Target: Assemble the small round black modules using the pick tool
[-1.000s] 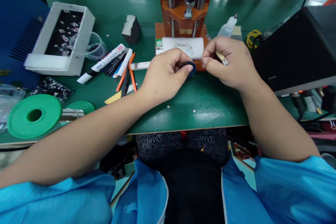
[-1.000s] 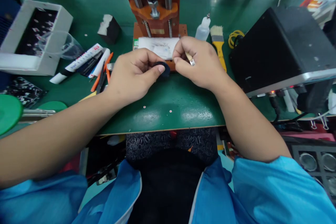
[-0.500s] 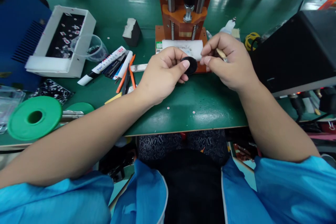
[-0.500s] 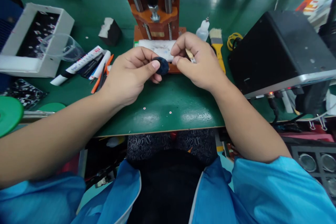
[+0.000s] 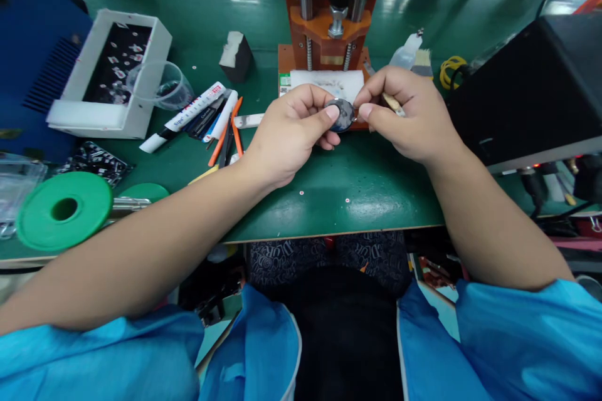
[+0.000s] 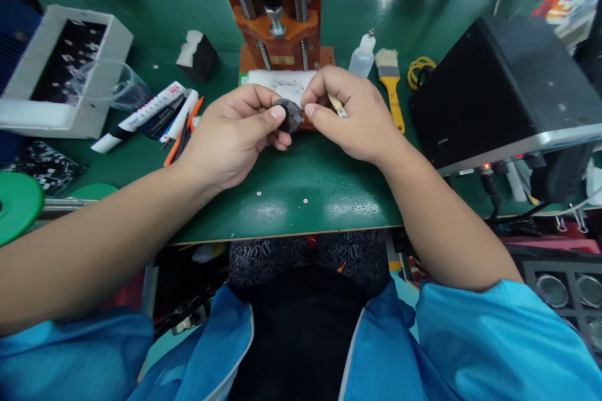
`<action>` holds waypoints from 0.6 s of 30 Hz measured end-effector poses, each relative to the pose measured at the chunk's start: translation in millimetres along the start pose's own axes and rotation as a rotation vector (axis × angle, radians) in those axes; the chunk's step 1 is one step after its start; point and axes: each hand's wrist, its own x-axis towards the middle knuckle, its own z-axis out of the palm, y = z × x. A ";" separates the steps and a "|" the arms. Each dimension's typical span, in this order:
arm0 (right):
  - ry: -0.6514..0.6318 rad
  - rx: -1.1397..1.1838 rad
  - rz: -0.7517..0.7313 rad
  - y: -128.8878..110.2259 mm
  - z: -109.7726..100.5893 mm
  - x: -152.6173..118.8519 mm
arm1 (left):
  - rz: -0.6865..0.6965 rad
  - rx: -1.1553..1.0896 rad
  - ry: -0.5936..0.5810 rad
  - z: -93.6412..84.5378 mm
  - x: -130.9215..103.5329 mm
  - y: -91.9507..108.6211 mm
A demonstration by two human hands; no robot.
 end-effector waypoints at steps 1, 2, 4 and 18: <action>0.003 0.000 0.004 -0.2 -0.1 0.1 | -0.006 0.002 0.001 0.1 0.1 0.2; 0.007 0.000 0.009 -0.3 -0.2 0.1 | -0.010 0.004 0.002 0.2 0.2 0.4; 0.003 0.005 0.020 -0.2 -0.2 -0.1 | -0.012 0.007 0.005 0.2 0.4 0.5; -0.174 0.386 -0.006 12.5 -1.7 -1.1 | 0.011 -0.080 0.078 2.7 0.9 6.2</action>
